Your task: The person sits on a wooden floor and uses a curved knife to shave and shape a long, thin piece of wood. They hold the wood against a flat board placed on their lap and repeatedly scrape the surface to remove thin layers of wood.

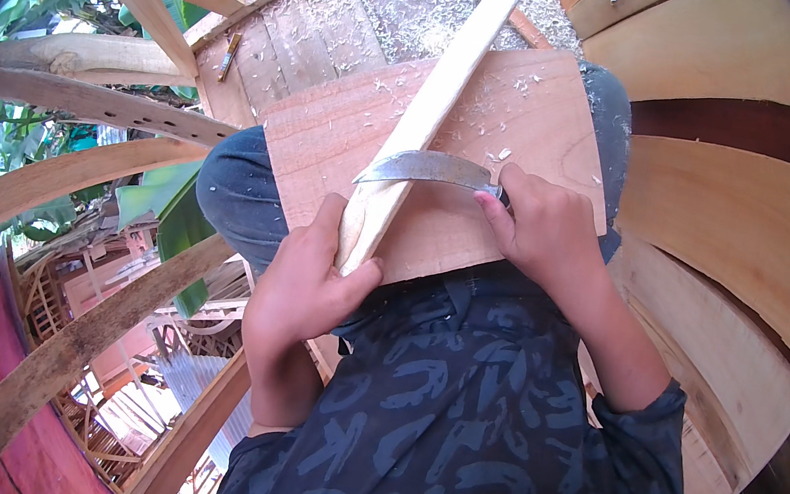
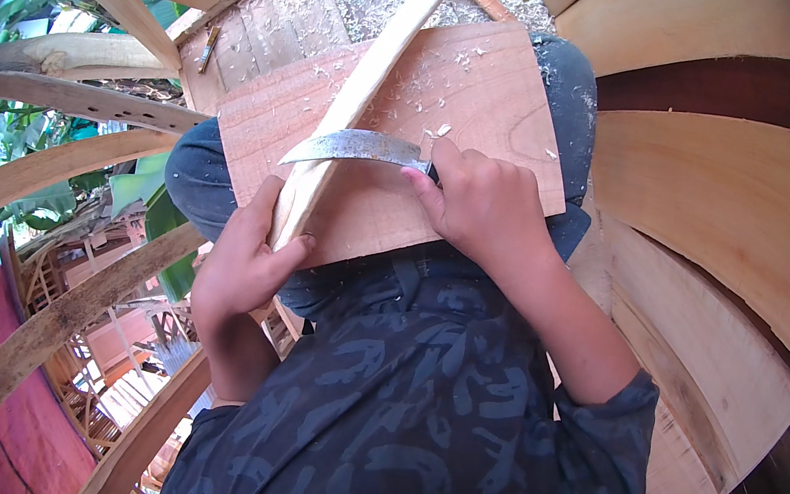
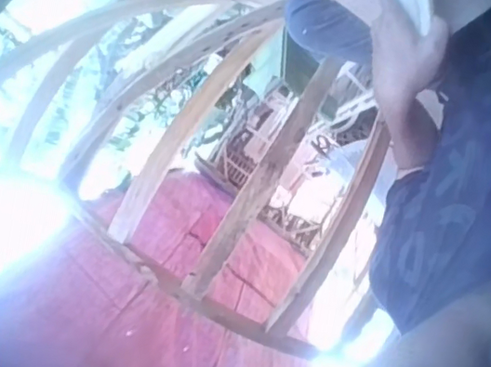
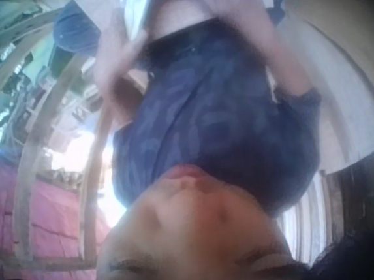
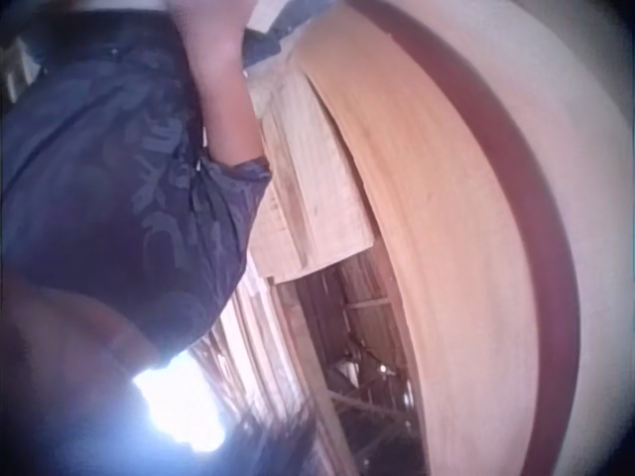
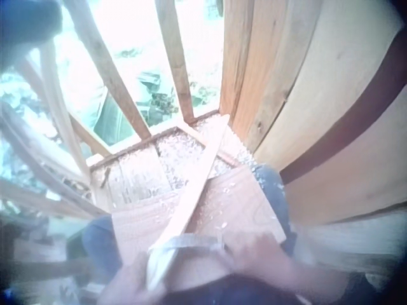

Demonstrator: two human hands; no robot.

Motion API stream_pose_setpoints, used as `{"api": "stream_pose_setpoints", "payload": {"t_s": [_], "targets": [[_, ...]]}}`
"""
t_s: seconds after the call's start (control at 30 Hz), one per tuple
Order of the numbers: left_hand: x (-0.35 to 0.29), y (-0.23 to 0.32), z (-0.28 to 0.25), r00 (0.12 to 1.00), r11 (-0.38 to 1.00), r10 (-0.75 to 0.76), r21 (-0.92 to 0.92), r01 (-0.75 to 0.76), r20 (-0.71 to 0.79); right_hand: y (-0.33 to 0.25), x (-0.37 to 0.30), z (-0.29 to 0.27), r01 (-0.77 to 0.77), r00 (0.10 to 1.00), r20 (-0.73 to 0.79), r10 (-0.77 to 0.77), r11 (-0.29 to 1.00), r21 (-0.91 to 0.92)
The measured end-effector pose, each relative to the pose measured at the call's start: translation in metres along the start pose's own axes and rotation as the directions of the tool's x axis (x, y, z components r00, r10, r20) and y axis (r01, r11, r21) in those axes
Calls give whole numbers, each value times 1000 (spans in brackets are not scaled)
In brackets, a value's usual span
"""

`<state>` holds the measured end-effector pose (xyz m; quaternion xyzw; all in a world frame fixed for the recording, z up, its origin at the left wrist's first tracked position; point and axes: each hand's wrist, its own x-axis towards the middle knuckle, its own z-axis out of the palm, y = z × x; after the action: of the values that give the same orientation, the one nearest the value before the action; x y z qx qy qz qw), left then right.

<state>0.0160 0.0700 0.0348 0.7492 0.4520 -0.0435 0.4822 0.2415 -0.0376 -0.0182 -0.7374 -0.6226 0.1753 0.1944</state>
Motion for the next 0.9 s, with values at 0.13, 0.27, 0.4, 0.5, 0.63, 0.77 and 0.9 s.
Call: {"api": "stream_pose_setpoints", "payload": {"t_s": [0.13, 0.27, 0.4, 0.5, 0.63, 0.77, 0.9], "targets": [[-2, -4, -1, 999, 999, -10, -49, 11, 34, 6, 11, -7, -143, 989, -44, 140, 987, -68], [-9, -13, -1, 993, 988, -36, -147, 53, 116, 53, 23, -21, -368, 917, -161, 365, 930, 12], [-12, -17, 1, 990, 980, -40, -190, 66, 137, 33, 8, -30, -241, 969, -16, 247, 956, 167], [-7, -11, -1, 977, 966, -90, -220, 132, 192, 6, 0, -18, -106, 990, 115, 76, 953, 283], [-5, -12, 7, 994, 964, -3, -264, 31, 106, -11, -2, -6, -107, 986, 146, 76, 971, 215], [-4, -15, 11, 998, 966, 40, -259, -27, 47, -5, 3, -5, -59, 996, 74, 54, 995, 80], [-4, -11, 12, 999, 972, 0, -233, 10, 43, 8, 10, -5, 4, 1000, 26, -4, 999, -37]]}}
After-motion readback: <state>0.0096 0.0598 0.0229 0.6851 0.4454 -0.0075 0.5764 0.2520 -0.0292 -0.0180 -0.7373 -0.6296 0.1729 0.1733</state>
